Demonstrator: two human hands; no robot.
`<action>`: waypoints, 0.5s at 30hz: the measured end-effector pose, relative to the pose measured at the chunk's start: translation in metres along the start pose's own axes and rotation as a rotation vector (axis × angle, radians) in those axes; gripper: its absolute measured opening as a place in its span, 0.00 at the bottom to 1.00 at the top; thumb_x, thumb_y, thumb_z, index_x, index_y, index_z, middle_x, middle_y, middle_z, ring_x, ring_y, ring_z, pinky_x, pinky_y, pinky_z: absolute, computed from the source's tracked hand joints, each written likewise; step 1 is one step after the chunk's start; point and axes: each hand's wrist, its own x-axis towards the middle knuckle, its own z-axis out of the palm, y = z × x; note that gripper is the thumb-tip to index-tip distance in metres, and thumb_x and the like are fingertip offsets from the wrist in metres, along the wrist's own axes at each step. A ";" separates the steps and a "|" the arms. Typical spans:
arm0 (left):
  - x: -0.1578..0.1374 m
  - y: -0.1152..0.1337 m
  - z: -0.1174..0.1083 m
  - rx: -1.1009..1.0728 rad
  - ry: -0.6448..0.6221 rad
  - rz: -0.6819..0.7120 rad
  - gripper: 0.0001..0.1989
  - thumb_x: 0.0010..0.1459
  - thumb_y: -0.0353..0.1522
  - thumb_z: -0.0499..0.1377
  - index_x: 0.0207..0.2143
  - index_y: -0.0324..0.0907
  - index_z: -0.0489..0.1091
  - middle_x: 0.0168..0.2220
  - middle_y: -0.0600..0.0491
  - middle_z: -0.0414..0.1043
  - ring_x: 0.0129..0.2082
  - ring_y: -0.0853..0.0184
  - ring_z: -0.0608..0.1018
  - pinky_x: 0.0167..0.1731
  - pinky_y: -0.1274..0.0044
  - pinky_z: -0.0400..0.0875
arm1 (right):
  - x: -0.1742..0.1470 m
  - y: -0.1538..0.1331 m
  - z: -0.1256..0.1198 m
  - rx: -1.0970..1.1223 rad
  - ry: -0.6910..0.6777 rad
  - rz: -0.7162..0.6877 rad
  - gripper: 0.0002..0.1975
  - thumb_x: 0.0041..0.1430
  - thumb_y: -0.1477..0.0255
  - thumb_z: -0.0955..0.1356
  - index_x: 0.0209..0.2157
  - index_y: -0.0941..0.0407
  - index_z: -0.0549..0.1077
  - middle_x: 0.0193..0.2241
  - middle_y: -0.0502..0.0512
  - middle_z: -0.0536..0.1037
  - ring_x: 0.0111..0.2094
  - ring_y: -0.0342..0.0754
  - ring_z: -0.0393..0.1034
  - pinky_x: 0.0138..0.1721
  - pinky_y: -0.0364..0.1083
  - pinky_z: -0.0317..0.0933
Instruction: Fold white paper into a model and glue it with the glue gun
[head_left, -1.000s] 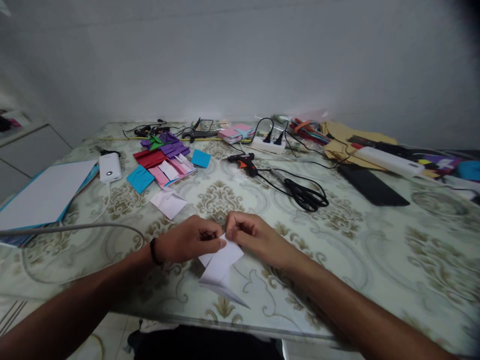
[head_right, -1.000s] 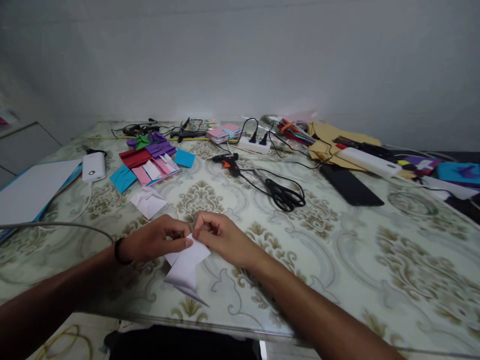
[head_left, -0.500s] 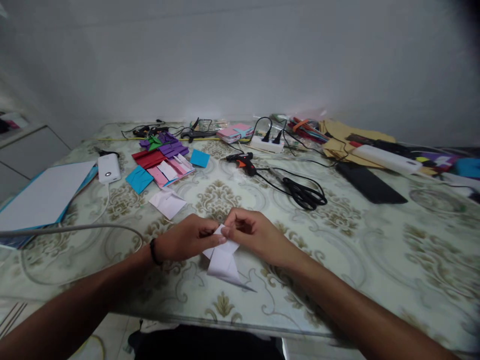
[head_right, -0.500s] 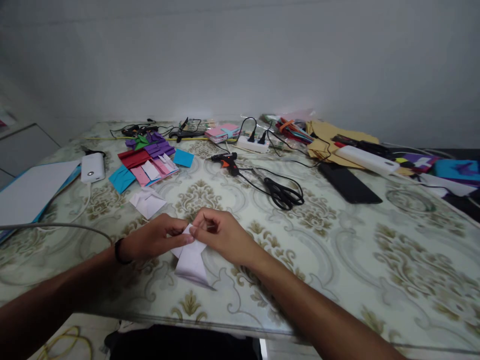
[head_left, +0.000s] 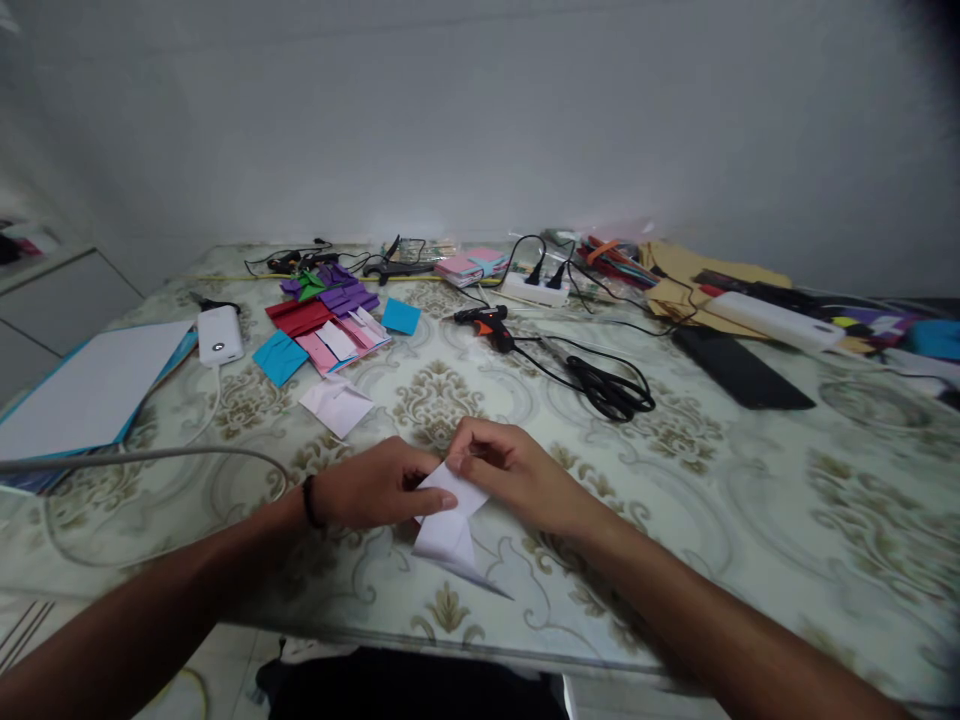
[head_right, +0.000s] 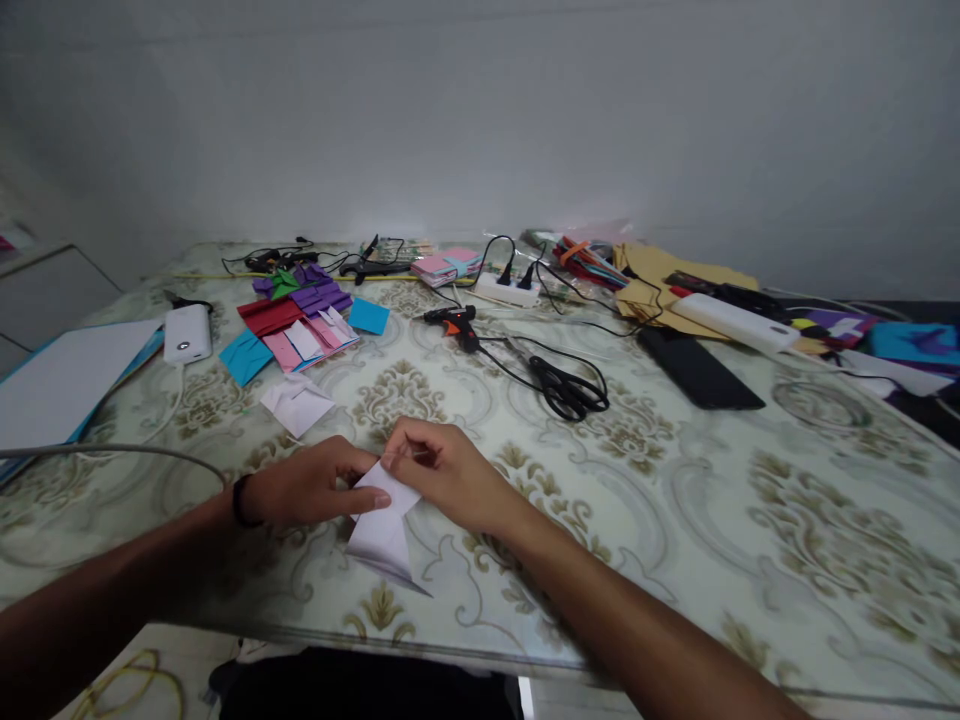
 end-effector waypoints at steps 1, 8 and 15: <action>0.000 0.000 -0.001 -0.015 0.007 0.014 0.18 0.64 0.40 0.56 0.25 0.38 0.65 0.21 0.59 0.61 0.22 0.74 0.61 0.23 0.80 0.55 | 0.000 0.000 0.000 0.007 0.009 0.000 0.15 0.63 0.60 0.69 0.30 0.57 0.70 0.24 0.46 0.65 0.25 0.41 0.55 0.26 0.41 0.49; -0.001 0.000 -0.004 -0.079 0.117 0.039 0.17 0.66 0.40 0.55 0.30 0.36 0.70 0.24 0.58 0.62 0.25 0.72 0.64 0.27 0.79 0.59 | 0.000 -0.002 -0.001 0.006 0.024 0.060 0.18 0.61 0.56 0.70 0.29 0.57 0.70 0.22 0.45 0.62 0.25 0.41 0.54 0.26 0.42 0.47; -0.002 0.002 -0.003 -0.176 0.186 0.010 0.18 0.65 0.41 0.56 0.37 0.35 0.75 0.29 0.53 0.71 0.28 0.70 0.69 0.29 0.79 0.63 | 0.001 -0.003 0.000 0.058 0.027 0.070 0.17 0.59 0.58 0.71 0.29 0.56 0.68 0.23 0.46 0.68 0.26 0.42 0.61 0.28 0.42 0.54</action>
